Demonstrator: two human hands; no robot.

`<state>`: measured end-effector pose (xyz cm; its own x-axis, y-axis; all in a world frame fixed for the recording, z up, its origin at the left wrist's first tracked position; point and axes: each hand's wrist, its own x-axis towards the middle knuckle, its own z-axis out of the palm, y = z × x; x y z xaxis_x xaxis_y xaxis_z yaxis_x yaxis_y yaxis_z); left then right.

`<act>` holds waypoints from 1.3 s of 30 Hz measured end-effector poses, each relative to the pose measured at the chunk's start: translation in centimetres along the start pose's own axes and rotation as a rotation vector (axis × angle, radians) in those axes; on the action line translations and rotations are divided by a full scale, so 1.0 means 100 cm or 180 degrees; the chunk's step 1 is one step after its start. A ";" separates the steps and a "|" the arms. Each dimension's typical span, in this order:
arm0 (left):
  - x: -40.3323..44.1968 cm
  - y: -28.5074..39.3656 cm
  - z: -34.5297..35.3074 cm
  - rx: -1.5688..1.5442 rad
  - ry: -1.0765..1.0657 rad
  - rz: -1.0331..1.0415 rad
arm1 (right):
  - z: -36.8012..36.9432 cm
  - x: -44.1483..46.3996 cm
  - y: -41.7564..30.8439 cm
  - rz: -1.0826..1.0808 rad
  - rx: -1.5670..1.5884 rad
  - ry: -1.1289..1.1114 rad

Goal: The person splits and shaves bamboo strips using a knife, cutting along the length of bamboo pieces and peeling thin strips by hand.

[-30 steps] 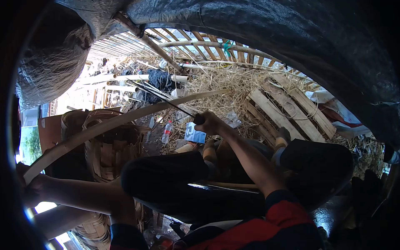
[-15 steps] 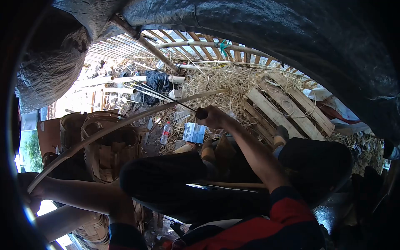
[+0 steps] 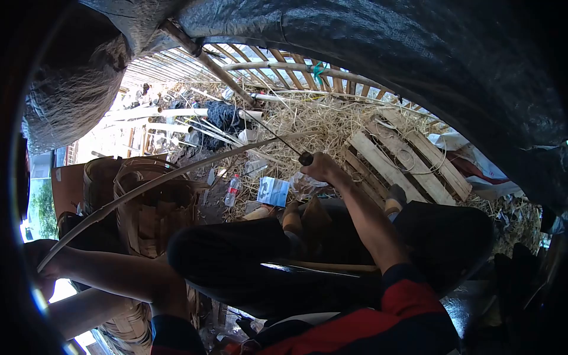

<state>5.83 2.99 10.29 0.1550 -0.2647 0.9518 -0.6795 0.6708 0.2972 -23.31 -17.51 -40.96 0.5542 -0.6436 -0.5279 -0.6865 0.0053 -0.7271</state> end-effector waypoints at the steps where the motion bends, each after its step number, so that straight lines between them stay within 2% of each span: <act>1: -0.001 0.000 0.000 -0.0027 -0.0016 -0.0026 | 0.001 -0.005 -0.010 -0.0003 -0.0012 -0.0031; 3: 0.000 0.000 0.001 -0.0047 -0.0046 -0.0062 | 0.000 -0.029 -0.042 -0.0782 0.0706 -0.0356; 4: 0.000 0.001 0.002 -0.0068 -0.0060 -0.0066 | 0.013 -0.025 -0.036 -0.1366 0.0871 -0.0217; 5: 0.000 0.001 0.003 -0.0100 -0.0075 -0.0070 | 0.022 -0.020 -0.028 -0.1375 0.0874 -0.0236; 8: 0.001 0.003 0.008 -0.0164 -0.0128 -0.0096 | 0.034 -0.017 -0.001 -0.0725 0.1176 -0.0327; 10: 0.000 0.003 0.010 -0.0210 -0.0117 -0.0089 | 0.031 -0.009 0.038 0.0497 0.0800 -0.0202; 12: -0.001 0.004 0.013 -0.0290 -0.0147 -0.0080 | 0.046 0.024 0.119 0.1469 -0.0132 -0.0190; 14: 0.000 0.005 0.014 -0.0402 -0.0202 -0.0076 | 0.028 0.005 0.151 0.1518 -0.0551 -0.0205; 16: 0.001 0.005 0.015 -0.0544 -0.0265 -0.0136 | 0.018 -0.023 0.149 0.1738 -0.0489 -0.0684; 20: 0.006 0.000 0.024 -0.1123 -0.0568 -0.0290 | 0.045 -0.043 0.145 0.1509 -0.0637 -0.0802; 22: 0.007 -0.004 0.032 -0.1620 -0.0855 -0.0400 | 0.069 -0.036 0.160 0.1892 -0.0567 -0.0456; 25: 0.014 -0.015 0.044 -0.2864 -0.1712 -0.0692 | 0.076 -0.048 0.170 0.1840 -0.0695 -0.0295; 26: 0.016 -0.018 0.049 -0.3101 -0.1886 -0.0760 | 0.066 -0.055 0.163 0.1933 -0.0603 -0.0509; 27: 0.021 -0.023 0.042 -0.3076 -0.1877 -0.0728 | 0.064 -0.058 0.164 0.1903 -0.0624 -0.0492; 28: 0.028 -0.030 0.029 -0.2559 -0.0753 -0.0631 | 0.062 -0.062 0.168 0.1850 -0.0905 -0.0373; 31: 0.050 -0.031 0.033 -0.3114 -0.0427 -0.2307 | 0.041 -0.080 0.145 0.1760 -0.1168 -0.0133; 32: 0.058 -0.029 0.041 -0.3240 -0.0174 -0.2617 | 0.033 -0.087 0.137 0.1744 -0.1125 -0.0039; 33: 0.066 -0.029 0.051 -0.3173 -0.0349 -0.2620 | 0.031 -0.088 0.139 0.1737 -0.1140 -0.0007; 35: 0.071 -0.020 0.069 -0.2581 -0.0763 -0.2005 | 0.027 -0.090 0.146 0.1739 -0.1111 0.0131; 37: 0.080 -0.009 0.092 -0.1868 -0.0839 -0.1527 | 0.020 -0.099 0.129 0.1765 -0.1121 0.0176; 39: 0.083 0.010 0.115 -0.1488 -0.0898 -0.1323 | 0.018 -0.105 0.122 0.1775 -0.1131 0.0224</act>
<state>-1.78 -6.48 17.66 0.1001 -0.6926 0.7143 -0.2132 0.6863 0.6953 -36.68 -9.33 -45.04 0.0471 -0.6659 -0.7445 -0.9816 0.1072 -0.1579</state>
